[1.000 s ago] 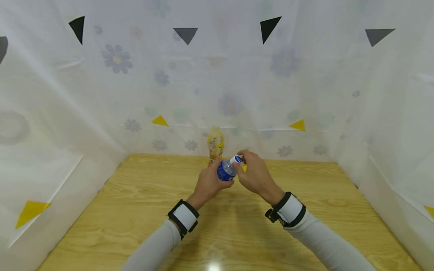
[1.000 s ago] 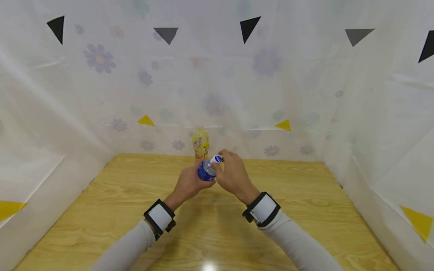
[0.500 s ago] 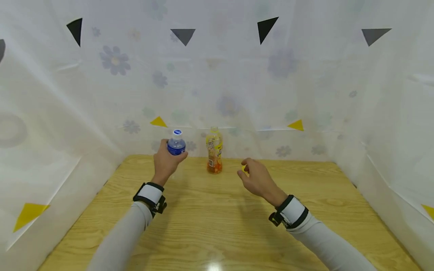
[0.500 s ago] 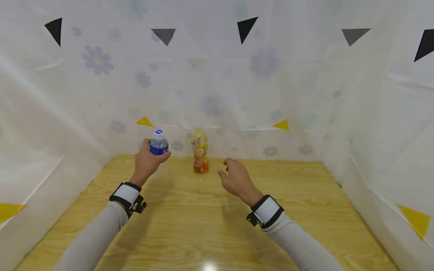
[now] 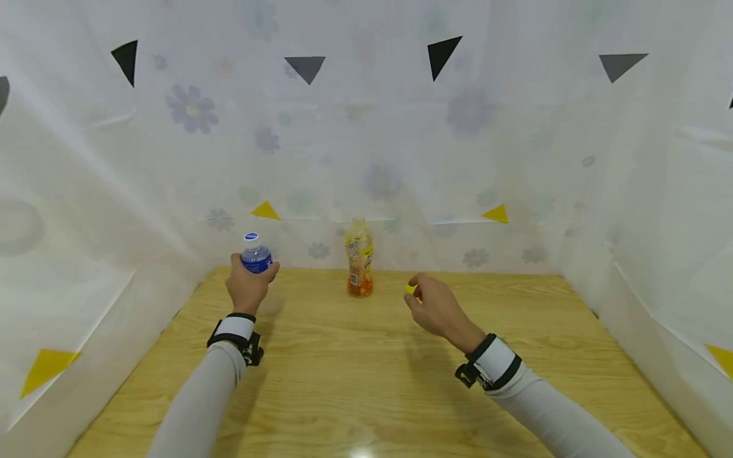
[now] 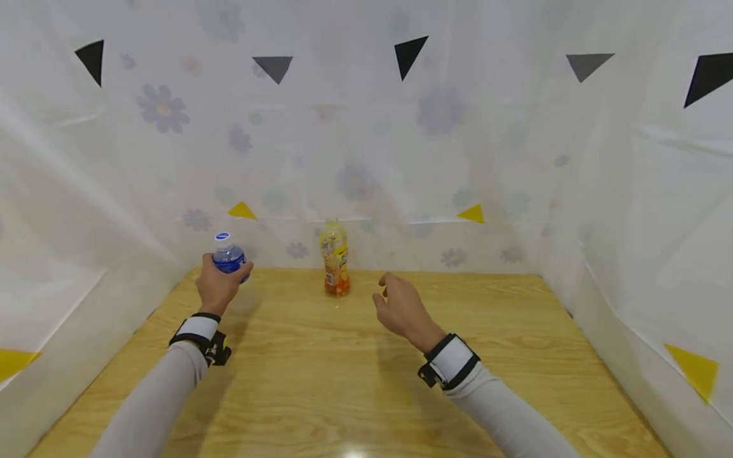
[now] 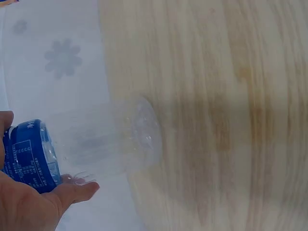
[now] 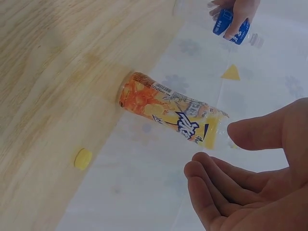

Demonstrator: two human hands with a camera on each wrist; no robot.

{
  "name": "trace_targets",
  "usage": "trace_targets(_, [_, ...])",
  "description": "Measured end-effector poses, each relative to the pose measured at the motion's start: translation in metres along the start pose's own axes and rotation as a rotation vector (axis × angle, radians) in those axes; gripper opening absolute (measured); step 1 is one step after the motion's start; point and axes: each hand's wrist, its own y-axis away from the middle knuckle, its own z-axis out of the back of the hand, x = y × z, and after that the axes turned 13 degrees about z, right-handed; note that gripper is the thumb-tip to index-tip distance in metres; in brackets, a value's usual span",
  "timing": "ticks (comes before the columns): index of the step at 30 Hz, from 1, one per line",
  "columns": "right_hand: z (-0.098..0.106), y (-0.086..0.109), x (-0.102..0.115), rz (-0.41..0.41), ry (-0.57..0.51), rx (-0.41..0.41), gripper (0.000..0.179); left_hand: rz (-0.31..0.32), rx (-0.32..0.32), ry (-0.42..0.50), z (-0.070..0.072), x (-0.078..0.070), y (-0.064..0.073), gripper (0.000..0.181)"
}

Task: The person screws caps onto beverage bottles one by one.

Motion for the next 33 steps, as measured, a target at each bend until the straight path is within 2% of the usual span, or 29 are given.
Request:
trace_targets(6, [-0.002,0.002,0.001,0.005,-0.006,-0.006,0.028,0.006,0.013,-0.020,0.001,0.006,-0.004,0.079])
trace_targets(15, [-0.004,0.005,-0.002,-0.003,-0.019,-0.003,0.029,0.009,0.003,-0.039,0.002,0.005,-0.004,0.081])
trace_targets(23, [-0.005,0.007,-0.005,-0.009,-0.025,-0.011,0.027,0.006,0.040,-0.043,0.004,0.004,0.002,0.107])
trace_targets(26, [-0.005,0.009,-0.005,-0.020,-0.040,-0.006,0.027,-0.036,0.015,-0.071,0.011,-0.003,-0.002,0.113])
trace_targets(28, [-0.006,0.010,-0.005,-0.025,-0.045,0.001,0.027,-0.093,-0.033,-0.074,0.018,-0.014,-0.006,0.111])
trace_targets(31, [-0.005,0.011,-0.005,-0.017,-0.035,-0.007,0.026,-0.204,-0.110,-0.055,0.027,-0.043,-0.010,0.105])
trace_targets(33, [-0.003,0.011,-0.005,-0.007,-0.023,-0.019,0.025,-0.310,-0.163,-0.047,0.029,-0.065,-0.013,0.099])
